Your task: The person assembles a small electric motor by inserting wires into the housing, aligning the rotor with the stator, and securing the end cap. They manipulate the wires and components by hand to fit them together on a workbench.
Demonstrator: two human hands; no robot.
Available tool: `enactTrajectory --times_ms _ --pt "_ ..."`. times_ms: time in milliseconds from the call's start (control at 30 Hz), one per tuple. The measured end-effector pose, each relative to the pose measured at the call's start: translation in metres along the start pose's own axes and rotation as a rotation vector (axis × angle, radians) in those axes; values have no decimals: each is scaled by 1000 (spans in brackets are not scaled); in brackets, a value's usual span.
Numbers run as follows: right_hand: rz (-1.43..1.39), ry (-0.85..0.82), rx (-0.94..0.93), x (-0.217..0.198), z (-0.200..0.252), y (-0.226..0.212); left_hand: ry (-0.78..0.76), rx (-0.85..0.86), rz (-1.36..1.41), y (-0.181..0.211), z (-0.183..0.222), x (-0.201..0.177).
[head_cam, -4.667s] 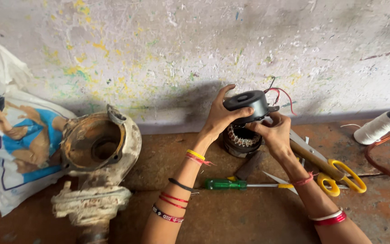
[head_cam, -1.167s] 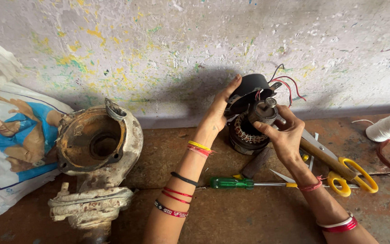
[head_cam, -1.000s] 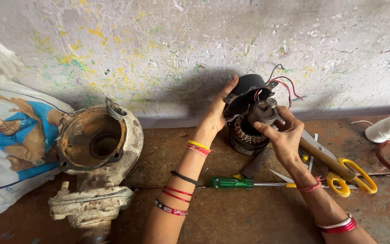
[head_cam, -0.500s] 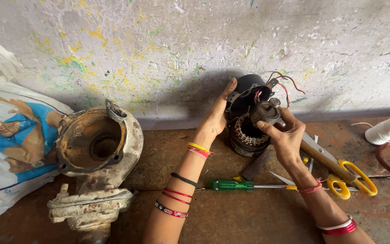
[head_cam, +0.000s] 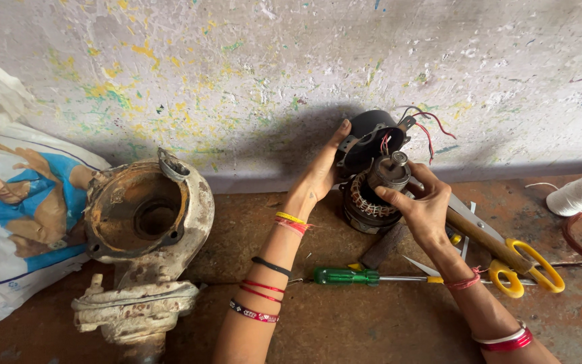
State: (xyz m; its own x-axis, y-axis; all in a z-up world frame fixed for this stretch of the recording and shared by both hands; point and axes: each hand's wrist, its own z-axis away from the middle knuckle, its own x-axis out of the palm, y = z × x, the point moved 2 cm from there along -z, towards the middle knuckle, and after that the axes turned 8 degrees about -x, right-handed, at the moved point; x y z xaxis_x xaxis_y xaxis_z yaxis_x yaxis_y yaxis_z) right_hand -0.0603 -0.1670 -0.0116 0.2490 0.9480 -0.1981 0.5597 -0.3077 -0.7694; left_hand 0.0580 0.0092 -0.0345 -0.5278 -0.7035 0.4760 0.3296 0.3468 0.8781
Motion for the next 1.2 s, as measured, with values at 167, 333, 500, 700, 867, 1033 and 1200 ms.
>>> enactTrajectory --times_ms 167,333,500,700,867,1033,1200 --pt "-14 11 100 -1 -3 0 145 -36 -136 -11 5 -12" --pt "-40 9 86 -1 -2 -3 -47 30 -33 -41 13 -48" --pt "-54 44 92 -1 -2 -4 -95 90 -32 -54 28 -49" --pt "-1 28 38 -1 -3 -7 53 379 -420 -53 63 15" --pt "-9 27 59 -2 -2 -8 67 579 -333 -63 71 49" --pt "-29 32 47 -1 -2 -9 203 647 -457 -68 71 55" --pt "-19 38 69 -3 -2 -7 279 604 -558 -69 65 51"
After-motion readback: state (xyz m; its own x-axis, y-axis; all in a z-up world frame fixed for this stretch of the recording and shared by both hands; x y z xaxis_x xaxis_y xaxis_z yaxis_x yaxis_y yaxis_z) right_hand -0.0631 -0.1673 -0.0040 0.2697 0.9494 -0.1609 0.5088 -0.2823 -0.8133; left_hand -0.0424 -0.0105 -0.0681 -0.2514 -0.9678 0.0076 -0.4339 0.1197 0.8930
